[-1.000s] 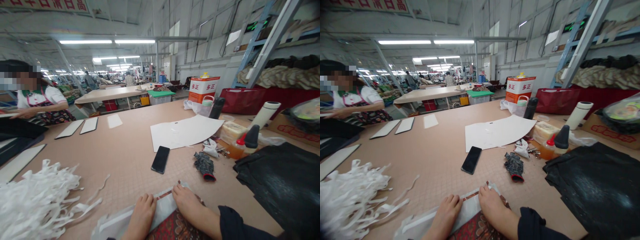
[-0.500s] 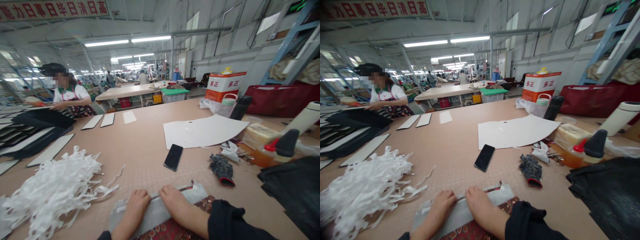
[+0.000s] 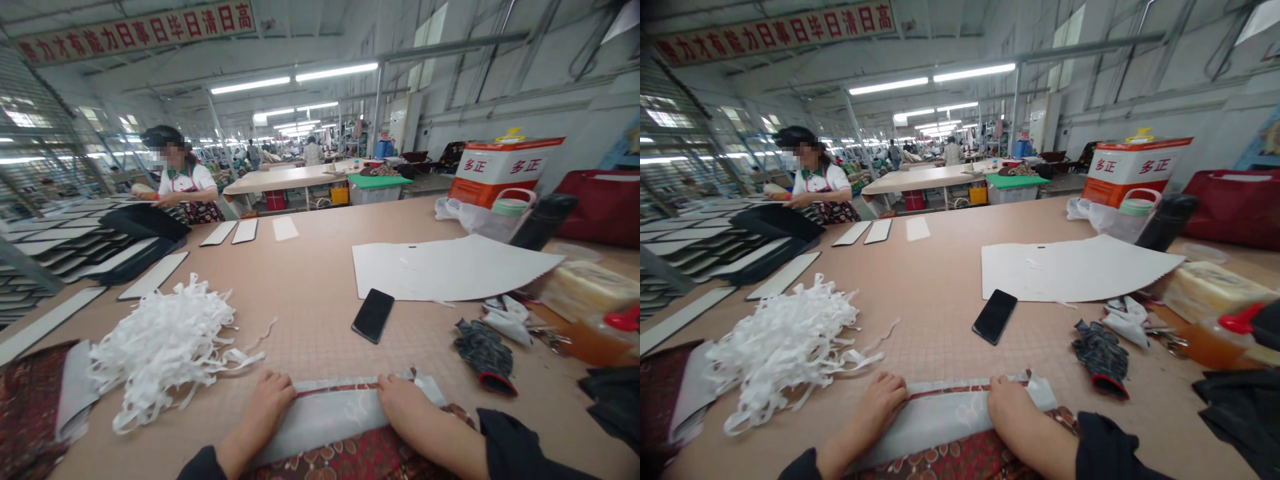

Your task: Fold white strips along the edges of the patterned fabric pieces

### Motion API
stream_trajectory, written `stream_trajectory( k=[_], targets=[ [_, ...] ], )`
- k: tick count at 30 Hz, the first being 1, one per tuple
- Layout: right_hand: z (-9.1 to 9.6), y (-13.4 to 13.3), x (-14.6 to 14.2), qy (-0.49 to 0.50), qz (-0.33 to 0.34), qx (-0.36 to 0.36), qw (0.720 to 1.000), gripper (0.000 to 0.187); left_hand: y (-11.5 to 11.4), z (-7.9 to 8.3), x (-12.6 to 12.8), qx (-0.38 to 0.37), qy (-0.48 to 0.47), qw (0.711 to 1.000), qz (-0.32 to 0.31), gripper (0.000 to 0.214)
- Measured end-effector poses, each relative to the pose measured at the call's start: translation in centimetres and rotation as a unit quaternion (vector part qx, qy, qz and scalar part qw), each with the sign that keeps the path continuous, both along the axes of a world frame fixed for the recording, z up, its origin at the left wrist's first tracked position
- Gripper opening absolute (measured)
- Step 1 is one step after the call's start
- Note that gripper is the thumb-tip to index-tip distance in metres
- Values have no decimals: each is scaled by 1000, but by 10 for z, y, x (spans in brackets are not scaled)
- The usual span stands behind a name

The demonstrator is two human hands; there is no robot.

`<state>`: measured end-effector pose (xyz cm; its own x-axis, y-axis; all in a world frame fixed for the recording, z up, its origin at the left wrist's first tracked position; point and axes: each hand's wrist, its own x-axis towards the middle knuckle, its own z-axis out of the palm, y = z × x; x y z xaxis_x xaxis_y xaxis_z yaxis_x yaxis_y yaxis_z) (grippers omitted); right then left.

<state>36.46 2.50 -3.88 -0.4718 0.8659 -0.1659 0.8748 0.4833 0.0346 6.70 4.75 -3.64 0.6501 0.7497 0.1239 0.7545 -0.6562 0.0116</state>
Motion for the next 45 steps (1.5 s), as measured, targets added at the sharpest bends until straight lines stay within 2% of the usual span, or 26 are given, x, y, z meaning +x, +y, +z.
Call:
stream_trajectory(
  k=[2, 5, 8, 11, 14, 17, 21, 24, 28, 31, 35, 40, 43, 45],
  targets=[
    [5, 4, -30, 29, 35, 8, 999, 23, -3, -2, -2, 19, -6, 1000, -11, 7],
    [5, 3, -80, 107, 103, 58, 987, 18, -10, -5, -1, 58, -19, 998, -25, 4],
    [-2, -3, -103, 125, 126, 104, 979, 19, -17, -8, -3, 99, -27, 995, -17, 5],
    [-3, -4, -95, 124, 111, 84, 983, 16, -23, -8, -8, 94, -49, 994, 26, 10],
    [8, 5, -87, 127, 80, 32, 988, 17, -25, -5, -11, 46, -82, 991, 96, 23],
    [14, 17, -96, 141, 51, 9, 989, 21, -23, -1, -11, 2, -117, 982, 146, 28],
    [1, 24, -115, 180, 10, 25, 983, 17, -21, 3, -10, -34, -135, 976, 170, 22],
    [-11, 24, -118, 196, 1, 49, 979, 14, -20, 6, -10, -46, -136, 972, 184, 18],
    [-17, 21, -119, 220, 44, 81, 971, 13, -20, 6, -10, -34, -134, 975, 176, 10],
    [-17, 16, -124, 238, 113, 97, 960, 11, -22, 4, -10, 17, -123, 982, 145, 9],
    [-20, 11, -128, 209, 176, 127, 953, 7, -28, 0, -11, 73, -75, 990, 93, 6],
    [-12, 6, -134, 170, 153, 118, 966, 6, -39, -7, -15, 120, 8, 990, 72, 16],
    [-5, 3, -133, 166, 154, 120, 967, 9, -41, -10, -15, 128, 20, 989, 72, 18],
    [-5, 1, -122, 157, 155, 117, 968, 8, -41, -11, -15, 135, 15, 988, 68, 19]
  ],
)
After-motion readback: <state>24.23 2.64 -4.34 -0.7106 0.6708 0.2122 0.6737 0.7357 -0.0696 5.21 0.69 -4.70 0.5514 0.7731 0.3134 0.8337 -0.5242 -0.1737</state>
